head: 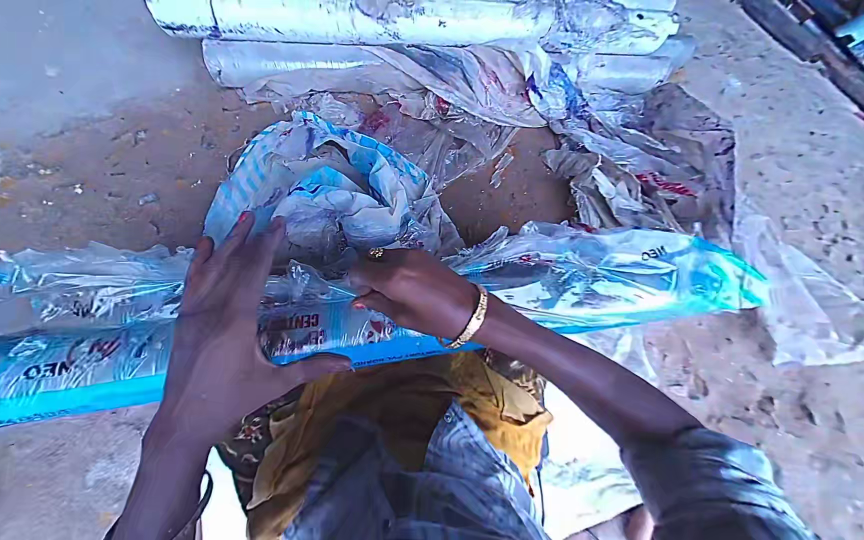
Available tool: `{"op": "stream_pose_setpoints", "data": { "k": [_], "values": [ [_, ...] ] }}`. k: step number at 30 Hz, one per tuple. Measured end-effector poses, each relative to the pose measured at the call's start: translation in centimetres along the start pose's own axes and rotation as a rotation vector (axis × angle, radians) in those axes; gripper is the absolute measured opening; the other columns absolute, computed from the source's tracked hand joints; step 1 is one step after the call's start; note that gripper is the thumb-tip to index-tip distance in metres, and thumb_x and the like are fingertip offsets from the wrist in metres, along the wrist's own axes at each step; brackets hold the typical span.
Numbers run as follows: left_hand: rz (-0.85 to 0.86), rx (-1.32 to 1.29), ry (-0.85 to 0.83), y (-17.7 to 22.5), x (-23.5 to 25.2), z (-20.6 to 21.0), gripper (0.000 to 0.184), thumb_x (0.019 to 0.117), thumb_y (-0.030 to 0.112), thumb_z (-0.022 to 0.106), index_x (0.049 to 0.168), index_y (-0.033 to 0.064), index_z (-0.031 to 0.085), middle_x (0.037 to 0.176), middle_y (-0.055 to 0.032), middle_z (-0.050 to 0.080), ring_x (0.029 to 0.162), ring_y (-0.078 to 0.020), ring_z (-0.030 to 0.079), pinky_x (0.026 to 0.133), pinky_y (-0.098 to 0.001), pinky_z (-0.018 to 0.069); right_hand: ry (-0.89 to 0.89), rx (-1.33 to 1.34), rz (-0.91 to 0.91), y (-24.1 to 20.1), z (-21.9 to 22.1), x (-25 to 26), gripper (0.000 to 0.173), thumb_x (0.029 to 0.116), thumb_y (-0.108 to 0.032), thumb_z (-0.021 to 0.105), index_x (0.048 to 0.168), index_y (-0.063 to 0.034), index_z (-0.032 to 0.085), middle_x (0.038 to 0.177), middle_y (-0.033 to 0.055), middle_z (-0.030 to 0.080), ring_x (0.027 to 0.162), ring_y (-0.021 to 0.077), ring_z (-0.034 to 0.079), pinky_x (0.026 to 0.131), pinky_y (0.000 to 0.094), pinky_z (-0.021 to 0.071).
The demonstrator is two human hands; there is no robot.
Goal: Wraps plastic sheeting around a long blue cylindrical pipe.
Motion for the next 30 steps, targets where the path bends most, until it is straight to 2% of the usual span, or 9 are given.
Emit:
{"op": "stream_pose_setpoints", "data": {
  "k": [2,3,7,9,13,15,17,22,30],
  "values": [
    [0.076,0.062,-0.254,3.3,3.6,4.9,0.126,0.0618,0.089,0.062,0.149,-0.0007,0.048,0.155,-0.0173,0.049,0.151,-0.0348,0.036,0.123,-0.0628,0.0126,-0.004,-0.046,0.025,0.2,-0.3,0.1,0.014,0.0962,-0.008,0.066,0.097,0.0048,0.071,0.085,0.0172,0.069,0.081,0.031,0.07,0.071,0.0456,0.0553],
    [0.072,0.045,-0.333,3.5,4.7,6.2,0.117,0.0628,0.083,0.068,0.142,-0.0013,0.054,0.148,-0.0176,0.055,0.145,-0.0346,0.044,0.121,-0.0622,0.0198,0.013,-0.056,0.04,0.6,-0.4,-0.1,0.014,0.0957,-0.008,0.067,0.096,0.0048,0.07,0.082,0.0169,0.069,0.079,0.0308,0.07,0.07,0.0458,0.0548],
    [-0.06,-0.072,-0.649,3.0,5.9,8.2,0.056,0.0861,0.049,0.078,0.109,-0.0014,0.071,0.102,-0.0193,0.071,0.101,-0.0368,0.066,0.09,-0.0596,0.0477,0.181,-0.047,0.052,1.6,-1.2,-1.6,0.01,0.0913,-0.006,0.07,0.09,0.0035,0.072,0.079,0.0155,0.069,0.072,0.0287,0.069,0.066,0.0438,0.0553],
    [-0.02,-0.188,-0.725,3.2,5.1,8.8,0.033,0.0987,0.032,0.067,0.116,0.0048,0.075,0.107,-0.0163,0.074,0.103,-0.0354,0.069,0.089,-0.0596,0.0495,0.393,-0.037,0.041,1.9,-2.6,-3.3,0.007,0.088,-0.005,0.073,0.087,0.0018,0.071,0.078,0.0124,0.067,0.068,0.0216,0.066,0.063,0.0354,0.0548],
    [0.041,-0.189,-0.658,2.9,4.7,9.0,0.024,0.1004,0.009,0.061,0.119,0.0073,0.076,0.117,-0.0126,0.075,0.107,-0.0339,0.07,0.091,-0.0578,0.05,0.514,-0.051,0.064,2.3,-3.4,-8.4,0.029,0.0861,-0.03,0.079,0.091,-0.0022,0.073,0.096,0.0107,0.07,0.093,0.0148,0.065,0.081,0.0264,0.0533],
    [0.009,-0.203,-0.682,2.7,4.9,9.0,0.022,0.1012,0.008,0.06,0.117,0.0052,0.076,0.107,-0.015,0.075,0.099,-0.035,0.069,0.087,-0.0576,0.0491,0.436,-0.179,0.167,2.4,-0.8,-10.1,0.045,0.0835,-0.044,0.077,0.103,-0.0032,0.075,0.105,0.0155,0.071,0.1,0.0264,0.068,0.082,0.0412,0.0553],
    [0.002,-0.212,-0.701,2.6,5.0,9.1,0.023,0.1014,0.008,0.06,0.118,0.0061,0.075,0.103,-0.0157,0.075,0.096,-0.0351,0.07,0.084,-0.0576,0.0497,0.432,-0.26,0.23,2.9,1.3,-11.0,0.038,0.0846,-0.036,0.076,0.106,-0.0041,0.076,0.101,0.0164,0.073,0.095,0.032,0.07,0.082,0.0483,0.0548],
    [0.004,-0.278,-0.682,2.8,4.3,8.9,0.022,0.1001,0.006,0.06,0.115,0.0057,0.076,0.097,-0.0157,0.075,0.093,-0.0341,0.069,0.083,-0.0575,0.0496,0.483,-0.142,0.245,3.7,0.7,-10.3,0.008,0.0863,-0.008,0.069,0.085,-0.0014,0.074,0.082,0.0131,0.072,0.078,0.0233,0.07,0.071,0.0362,0.0555],
    [0.102,-0.217,-0.549,3.4,3.3,8.7,0.037,0.1068,0.027,0.052,0.098,-0.0016,0.074,0.079,-0.0179,0.069,0.078,-0.0358,0.068,0.073,-0.0542,0.0505,0.415,0.237,0.439,8.4,-1.5,-7.3,0.014,0.077,0.007,0.077,0.085,0.0006,0.067,0.074,0.0003,0.065,0.062,-0.0011,0.057,0.058,0.0153,0.049]
  ]
}}
Point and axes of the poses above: each hand's wrist, its own x-axis towards the middle knuckle, its own z-axis out of the palm, y = z × x, the point moved 5 cm from there along x, towards the middle knuckle
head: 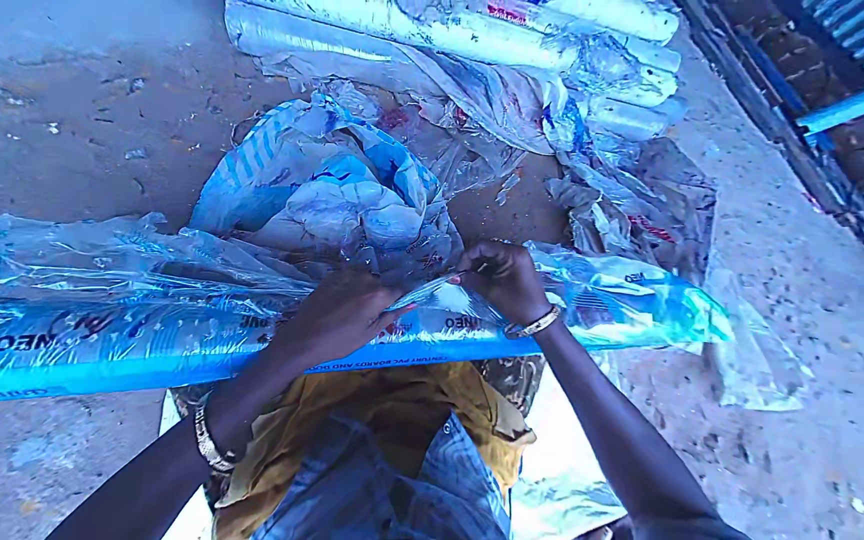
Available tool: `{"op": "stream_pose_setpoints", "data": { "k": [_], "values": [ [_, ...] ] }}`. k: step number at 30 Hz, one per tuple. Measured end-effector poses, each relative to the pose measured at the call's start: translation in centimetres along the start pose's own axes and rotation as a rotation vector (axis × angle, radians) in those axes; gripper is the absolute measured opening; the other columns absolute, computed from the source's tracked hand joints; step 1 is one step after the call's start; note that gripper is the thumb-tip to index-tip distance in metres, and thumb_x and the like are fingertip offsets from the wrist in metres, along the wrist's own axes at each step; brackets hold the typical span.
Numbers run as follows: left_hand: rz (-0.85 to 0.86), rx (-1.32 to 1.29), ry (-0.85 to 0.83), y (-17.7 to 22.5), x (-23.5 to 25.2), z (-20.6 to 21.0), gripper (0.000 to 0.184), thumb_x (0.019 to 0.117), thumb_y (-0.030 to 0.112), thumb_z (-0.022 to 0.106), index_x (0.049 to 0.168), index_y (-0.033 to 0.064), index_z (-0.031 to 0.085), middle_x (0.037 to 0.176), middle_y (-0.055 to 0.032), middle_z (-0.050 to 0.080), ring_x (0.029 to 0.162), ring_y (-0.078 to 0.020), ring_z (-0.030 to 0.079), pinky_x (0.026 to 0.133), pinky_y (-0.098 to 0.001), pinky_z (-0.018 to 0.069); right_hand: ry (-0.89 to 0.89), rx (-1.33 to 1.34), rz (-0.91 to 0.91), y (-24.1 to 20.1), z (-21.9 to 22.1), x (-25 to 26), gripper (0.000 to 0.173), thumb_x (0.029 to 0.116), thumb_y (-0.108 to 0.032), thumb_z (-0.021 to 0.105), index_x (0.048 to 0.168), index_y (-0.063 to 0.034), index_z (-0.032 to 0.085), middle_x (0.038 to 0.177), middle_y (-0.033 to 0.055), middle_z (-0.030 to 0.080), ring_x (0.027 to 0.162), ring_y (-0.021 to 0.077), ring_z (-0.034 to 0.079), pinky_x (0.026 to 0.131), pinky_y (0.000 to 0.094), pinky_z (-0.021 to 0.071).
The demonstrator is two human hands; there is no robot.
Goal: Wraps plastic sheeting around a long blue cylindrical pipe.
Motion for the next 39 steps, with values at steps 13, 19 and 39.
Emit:
{"op": "stream_pose_setpoints", "data": {
  "k": [13,19,39],
  "values": [
    [0.03,-0.05,0.362,-0.9,1.4,-0.9,0.043,0.0855,0.024,0.061,0.123,0.0029,0.066,0.124,-0.018,0.065,0.118,-0.0395,0.059,0.096,-0.0643,0.0437,0.225,-0.189,-0.123,1.8,-20.5,-8.5,0.054,0.087,-0.048,0.076,0.121,-0.0086,0.064,0.122,-0.0034,0.068,0.115,0.0065,0.065,0.099,0.027,0.0554],
    [0.058,0.188,0.596,2.1,1.2,-1.9,0.091,0.0761,0.044,0.063,0.155,0.0071,0.037,0.168,-0.0293,0.0,0.153,-0.0535,-0.009,0.116,-0.0776,-0.0032,0.182,-0.354,0.036,6.7,-12.8,-12.1,0.075,0.0759,-0.041,0.084,0.132,0.004,0.063,0.132,0.0192,0.065,0.126,0.0297,0.061,0.109,0.0509,0.0446],
    [0.344,0.331,0.515,8.7,4.3,7.9,0.033,0.0999,0.03,0.056,0.121,0.0125,0.074,0.118,-0.015,0.072,0.116,-0.0333,0.066,0.099,-0.0525,0.045,0.436,-0.619,-0.003,3.2,-9.1,-3.6,0.021,0.1034,-0.013,0.056,0.103,0.0062,0.064,0.092,0.0231,0.066,0.089,0.041,0.066,0.078,0.0548,0.0513]
  ]
}}
Point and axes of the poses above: each hand's wrist, its own x-axis towards the middle knuckle, its own z-axis out of the palm, y = z × x, the point moved 5 cm from there along x, towards the middle knuckle
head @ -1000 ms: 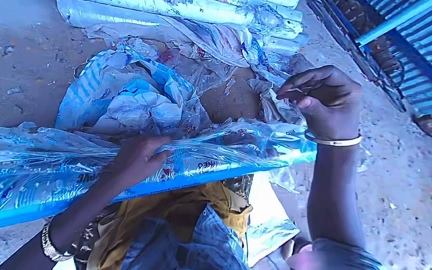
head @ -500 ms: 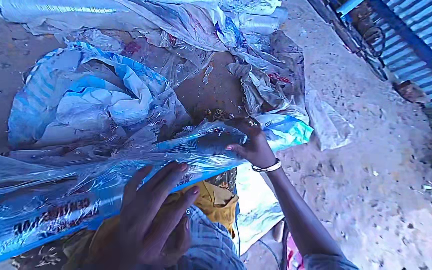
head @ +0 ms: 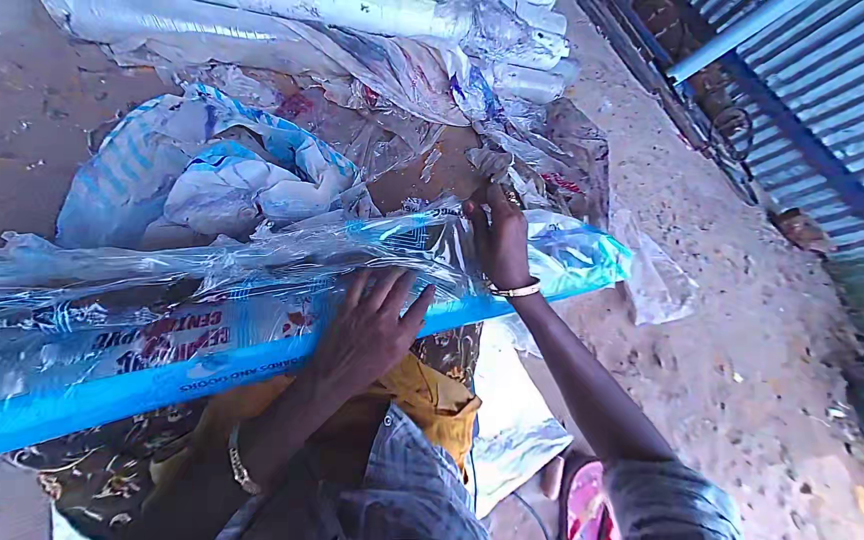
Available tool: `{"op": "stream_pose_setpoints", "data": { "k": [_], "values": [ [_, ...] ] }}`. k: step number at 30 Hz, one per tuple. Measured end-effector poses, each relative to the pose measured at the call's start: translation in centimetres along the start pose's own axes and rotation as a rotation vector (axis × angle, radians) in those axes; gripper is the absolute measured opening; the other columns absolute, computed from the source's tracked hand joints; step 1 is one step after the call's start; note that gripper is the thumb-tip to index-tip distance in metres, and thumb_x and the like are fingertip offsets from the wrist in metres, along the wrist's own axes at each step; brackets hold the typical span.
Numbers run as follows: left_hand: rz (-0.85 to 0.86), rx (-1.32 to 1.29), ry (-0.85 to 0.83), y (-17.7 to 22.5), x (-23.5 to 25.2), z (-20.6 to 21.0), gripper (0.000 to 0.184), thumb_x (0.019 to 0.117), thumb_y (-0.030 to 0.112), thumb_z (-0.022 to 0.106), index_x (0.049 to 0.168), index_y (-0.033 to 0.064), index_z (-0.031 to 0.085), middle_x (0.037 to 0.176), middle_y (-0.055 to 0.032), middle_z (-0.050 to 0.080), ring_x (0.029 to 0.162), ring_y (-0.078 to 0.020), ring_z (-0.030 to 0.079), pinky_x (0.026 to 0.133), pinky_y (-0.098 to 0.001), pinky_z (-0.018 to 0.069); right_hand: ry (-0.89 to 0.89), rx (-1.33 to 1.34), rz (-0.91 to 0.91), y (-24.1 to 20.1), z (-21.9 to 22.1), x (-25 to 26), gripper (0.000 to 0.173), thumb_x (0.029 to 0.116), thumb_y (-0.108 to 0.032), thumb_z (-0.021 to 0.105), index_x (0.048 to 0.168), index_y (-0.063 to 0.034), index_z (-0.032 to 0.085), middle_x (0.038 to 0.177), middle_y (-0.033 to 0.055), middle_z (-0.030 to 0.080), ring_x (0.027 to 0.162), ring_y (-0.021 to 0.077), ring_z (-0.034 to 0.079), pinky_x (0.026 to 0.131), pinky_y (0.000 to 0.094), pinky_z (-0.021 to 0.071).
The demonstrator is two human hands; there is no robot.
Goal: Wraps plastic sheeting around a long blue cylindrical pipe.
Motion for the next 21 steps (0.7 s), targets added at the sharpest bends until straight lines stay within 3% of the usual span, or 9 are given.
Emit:
{"op": "stream_pose_setpoints", "data": {
  "k": [3,6,8,9,11,13,14,18,21],
  "values": [
    [0.028,0.026,-0.007,-0.8,0.7,-0.1,0.039,0.0978,0.036,0.058,0.124,0.0111,0.073,0.118,-0.0183,0.071,0.117,-0.037,0.066,0.098,-0.0564,0.0469,-0.046,-0.11,0.009,-0.7,-0.4,1.9,0.023,0.1075,-0.017,0.049,0.108,0.0038,0.059,0.076,0.0196,0.061,0.069,0.0403,0.066,0.057,0.0547,0.0489],
    [0.111,0.094,0.098,-0.5,0.5,-0.5,0.025,0.0996,0.021,0.058,0.111,0.007,0.075,0.111,-0.013,0.075,0.107,-0.0308,0.071,0.088,-0.0461,0.0534,-0.058,-0.064,-0.112,0.5,0.9,3.0,0.032,0.1069,-0.016,0.042,0.101,0.0074,0.064,0.073,0.0212,0.063,0.064,0.0399,0.066,0.055,0.0539,0.0489],
    [0.03,0.123,0.063,-0.8,0.7,-0.1,0.024,0.1007,0.019,0.057,0.108,0.0055,0.076,0.115,-0.0112,0.075,0.107,-0.0274,0.072,0.092,-0.0459,0.0533,-0.164,0.072,-0.176,1.8,1.7,3.4,0.057,0.1081,-0.043,0.03,0.095,0.0033,0.062,0.069,0.0119,0.057,0.062,0.0272,0.059,0.058,0.046,0.0461],
    [-0.045,0.127,0.014,-1.0,0.8,0.2,0.027,0.1021,0.021,0.056,0.111,0.005,0.076,0.12,-0.0107,0.074,0.111,-0.0262,0.072,0.098,-0.0472,0.0511,-0.23,0.101,-0.21,2.1,1.9,3.5,0.071,0.1043,-0.06,0.027,0.093,0.0014,0.06,0.069,0.0091,0.055,0.062,0.0241,0.057,0.058,0.0446,0.0454],
    [-0.162,0.103,-0.102,-1.2,1.1,0.9,0.046,0.1036,0.038,0.052,0.121,0.0011,0.073,0.128,-0.0132,0.071,0.118,-0.0276,0.069,0.106,-0.0528,0.0454,-0.324,0.025,-0.304,1.7,1.5,3.2,0.086,0.0926,-0.077,0.036,0.098,0.0054,0.063,0.071,0.0145,0.059,0.063,0.0309,0.06,0.058,0.05,0.0471],
    [-0.229,0.032,-0.209,-0.6,0.9,1.4,0.081,0.095,0.063,0.052,0.137,-0.0056,0.06,0.144,-0.0203,0.059,0.134,-0.0338,0.058,0.114,-0.0633,0.0333,-0.291,-0.17,-0.449,1.2,1.0,2.7,0.087,0.0867,-0.078,0.044,0.095,0.0053,0.065,0.064,0.0164,0.059,0.055,0.0356,0.062,0.048,0.0505,0.0458],
    [-0.231,0.034,-0.233,-0.2,0.7,1.8,0.091,0.0894,0.068,0.056,0.144,-0.0048,0.053,0.151,-0.0212,0.053,0.139,-0.0356,0.053,0.114,-0.0658,0.031,-0.239,-0.254,-0.509,1.4,1.1,2.5,0.084,0.0882,-0.077,0.044,0.089,0.0044,0.066,0.06,0.0162,0.058,0.05,0.0359,0.061,0.044,0.0492,0.0441],
    [-0.189,0.181,-0.172,0.9,-0.3,2.6,0.094,0.0717,0.047,0.085,0.149,0.0052,0.052,0.155,-0.022,0.048,0.14,-0.0408,0.049,0.105,-0.0654,0.0386,-0.218,-0.355,-0.566,2.8,2.9,3.5,0.077,0.0959,-0.069,0.041,0.083,0.0033,0.065,0.06,0.0172,0.057,0.051,0.037,0.062,0.044,0.0489,0.0445],
    [-0.211,0.22,-0.192,0.3,-0.3,2.8,0.086,0.0749,0.041,0.086,0.147,0.0064,0.054,0.151,-0.027,0.049,0.138,-0.0433,0.05,0.105,-0.0619,0.0406,-0.264,-0.379,-0.504,2.9,3.5,5.8,0.074,0.0953,-0.066,0.047,0.087,0.0053,0.066,0.064,0.0211,0.061,0.057,0.0425,0.065,0.048,0.0538,0.0476]
  ]
}}
Point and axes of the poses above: each hand's wrist, its own x-axis towards the middle knuckle, its own z-axis out of the palm, y = z × x, the point moved 5 cm from there along x, towards the middle knuckle
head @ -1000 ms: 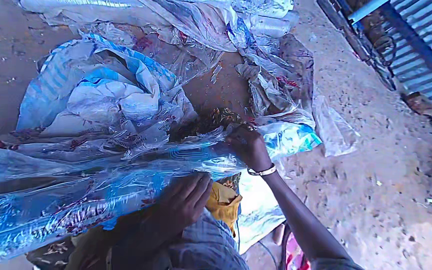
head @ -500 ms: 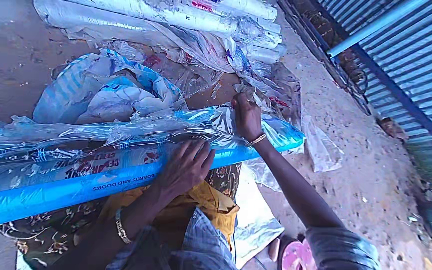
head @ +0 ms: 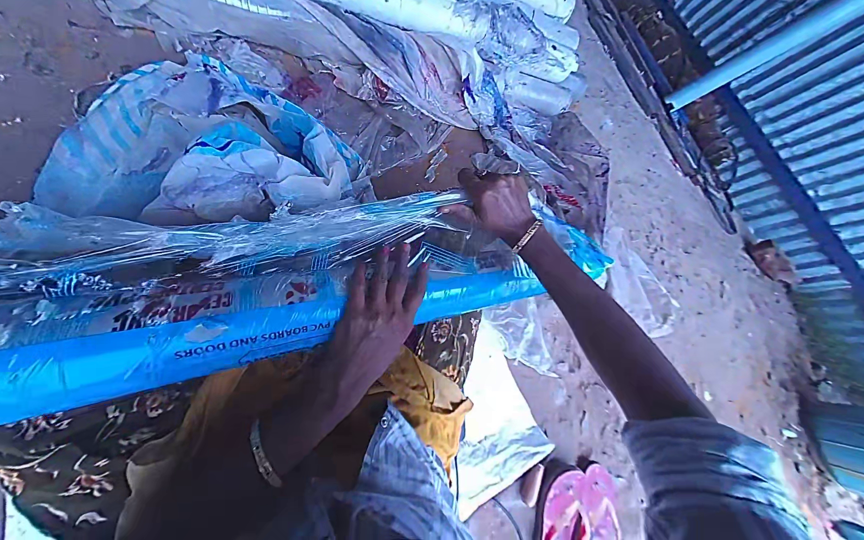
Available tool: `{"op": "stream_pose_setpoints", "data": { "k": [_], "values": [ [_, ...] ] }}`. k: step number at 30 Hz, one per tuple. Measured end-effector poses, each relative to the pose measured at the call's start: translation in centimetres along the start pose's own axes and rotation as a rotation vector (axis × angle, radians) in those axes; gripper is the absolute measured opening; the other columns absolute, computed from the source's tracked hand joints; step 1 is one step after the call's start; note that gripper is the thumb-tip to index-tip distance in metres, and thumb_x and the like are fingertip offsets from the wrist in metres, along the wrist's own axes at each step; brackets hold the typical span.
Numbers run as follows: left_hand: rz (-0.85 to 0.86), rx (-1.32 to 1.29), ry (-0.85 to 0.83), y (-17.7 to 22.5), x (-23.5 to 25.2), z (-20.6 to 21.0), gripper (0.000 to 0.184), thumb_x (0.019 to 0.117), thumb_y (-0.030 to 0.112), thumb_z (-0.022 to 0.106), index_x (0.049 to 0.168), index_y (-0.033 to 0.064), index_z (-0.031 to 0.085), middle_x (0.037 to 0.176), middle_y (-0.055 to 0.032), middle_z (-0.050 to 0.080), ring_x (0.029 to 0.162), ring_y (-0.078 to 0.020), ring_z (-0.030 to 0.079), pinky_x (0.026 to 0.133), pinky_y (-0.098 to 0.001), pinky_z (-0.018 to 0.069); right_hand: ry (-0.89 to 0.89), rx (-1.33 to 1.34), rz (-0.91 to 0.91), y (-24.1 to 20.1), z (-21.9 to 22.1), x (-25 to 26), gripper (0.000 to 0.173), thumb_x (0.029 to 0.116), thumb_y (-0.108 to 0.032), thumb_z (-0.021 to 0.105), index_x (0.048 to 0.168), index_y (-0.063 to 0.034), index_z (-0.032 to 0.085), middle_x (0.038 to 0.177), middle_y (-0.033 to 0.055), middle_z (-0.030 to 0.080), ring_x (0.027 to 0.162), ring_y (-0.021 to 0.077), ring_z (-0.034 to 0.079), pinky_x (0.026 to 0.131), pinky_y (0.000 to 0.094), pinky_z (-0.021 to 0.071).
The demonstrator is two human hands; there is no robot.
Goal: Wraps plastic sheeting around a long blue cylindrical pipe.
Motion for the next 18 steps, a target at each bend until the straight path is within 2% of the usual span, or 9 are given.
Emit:
{"op": "stream_pose_setpoints", "data": {
  "k": [2,6,10,11,13,15,16,17,18],
  "values": [
    [-0.01,-0.034,-0.036,-0.5,0.4,-0.3,0.081,0.0775,0.041,0.084,0.145,0.0058,0.056,0.146,-0.0296,0.053,0.134,-0.0457,0.054,0.105,-0.0618,0.0422,-0.109,0.01,0.058,0.8,-0.1,1.6,0.071,0.0955,-0.063,0.053,0.095,0.0066,0.066,0.07,0.0246,0.065,0.066,0.0472,0.068,0.056,0.0589,0.0499],
    [0.009,-0.017,0.044,-0.4,0.1,-0.7,0.076,0.0733,0.034,0.088,0.139,0.0057,0.062,0.135,-0.0262,0.063,0.124,-0.044,0.062,0.102,-0.0568,0.0473,-0.229,0.014,0.108,2.4,1.0,4.3,0.068,0.0958,-0.059,0.057,0.104,0.008,0.065,0.082,0.0292,0.068,0.08,0.0521,0.069,0.067,0.0645,0.0505],
    [0.053,0.069,0.123,0.6,-1.8,-0.7,0.052,0.0897,0.001,0.067,0.141,0.0085,0.06,0.136,-0.0208,0.064,0.125,-0.036,0.063,0.103,-0.0485,0.0481,-0.31,0.0,0.083,3.4,3.8,8.4,0.074,0.0963,-0.064,0.052,0.108,0.008,0.065,0.091,0.0306,0.069,0.089,0.0527,0.069,0.074,0.0656,0.0498],
    [0.052,0.074,0.144,0.5,-2.3,-0.6,0.051,0.0898,0.002,0.067,0.14,0.0098,0.061,0.136,-0.0194,0.065,0.125,-0.0347,0.063,0.103,-0.047,0.048,-0.385,0.028,0.088,3.0,4.3,9.1,0.075,0.0967,-0.065,0.052,0.108,0.0083,0.064,0.093,0.031,0.069,0.092,0.0521,0.068,0.077,0.066,0.0491],
    [0.058,0.08,0.19,-0.1,-2.7,-0.4,0.052,0.0891,0.017,0.071,0.14,0.0122,0.061,0.136,-0.0171,0.065,0.124,-0.0336,0.063,0.104,-0.0455,0.0467,-0.504,0.146,0.116,2.9,4.5,10.4,0.071,0.0952,-0.064,0.057,0.104,0.0061,0.063,0.094,0.0283,0.067,0.093,0.0474,0.067,0.08,0.0647,0.048],
    [0.067,0.067,0.21,-0.5,-2.6,-0.3,0.059,0.0859,0.031,0.074,0.141,0.0133,0.061,0.135,-0.0165,0.066,0.123,-0.0343,0.064,0.104,-0.0467,0.0455,-0.559,0.423,0.17,3.5,3.7,10.9,0.054,0.0971,-0.049,0.066,0.107,0.0045,0.066,0.092,0.0203,0.065,0.085,0.0329,0.062,0.08,0.0535,0.0482],
    [0.075,0.053,0.209,-0.6,-2.4,-0.3,0.063,0.0836,0.035,0.075,0.141,0.0132,0.061,0.134,-0.0171,0.066,0.122,-0.0356,0.064,0.103,-0.0482,0.0458,-0.561,0.631,0.202,4.3,3.0,10.5,0.044,0.1013,-0.038,0.062,0.116,0.0038,0.065,0.096,0.0143,0.065,0.081,0.0199,0.058,0.078,0.0401,0.0469],
    [0.086,0.035,0.199,-0.5,-2.4,-0.4,0.065,0.0823,0.037,0.076,0.141,0.0129,0.061,0.134,-0.0178,0.066,0.121,-0.0368,0.064,0.102,-0.0493,0.0463,-0.591,0.859,0.279,5.6,2.0,9.5,0.044,0.107,-0.035,0.048,0.132,0.0004,0.057,0.109,0.0111,0.065,0.088,0.0124,0.058,0.08,0.031,0.047],
    [0.098,0.025,0.192,-0.4,-2.5,-0.3,0.065,0.0828,0.037,0.076,0.141,0.0128,0.061,0.135,-0.0181,0.066,0.121,-0.0375,0.064,0.102,-0.0498,0.0464,-0.554,1.046,0.367,7.6,0.5,8.5,0.051,0.1081,-0.04,0.034,0.142,-0.0042,0.048,0.116,0.0099,0.065,0.095,0.012,0.063,0.084,0.0296,0.0521]
  ]
}}
Point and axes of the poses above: each hand's wrist, its own x-axis towards the middle knuckle, its own z-axis out of the palm, y = z × x, the point moved 5 cm from there along x, towards the middle knuckle
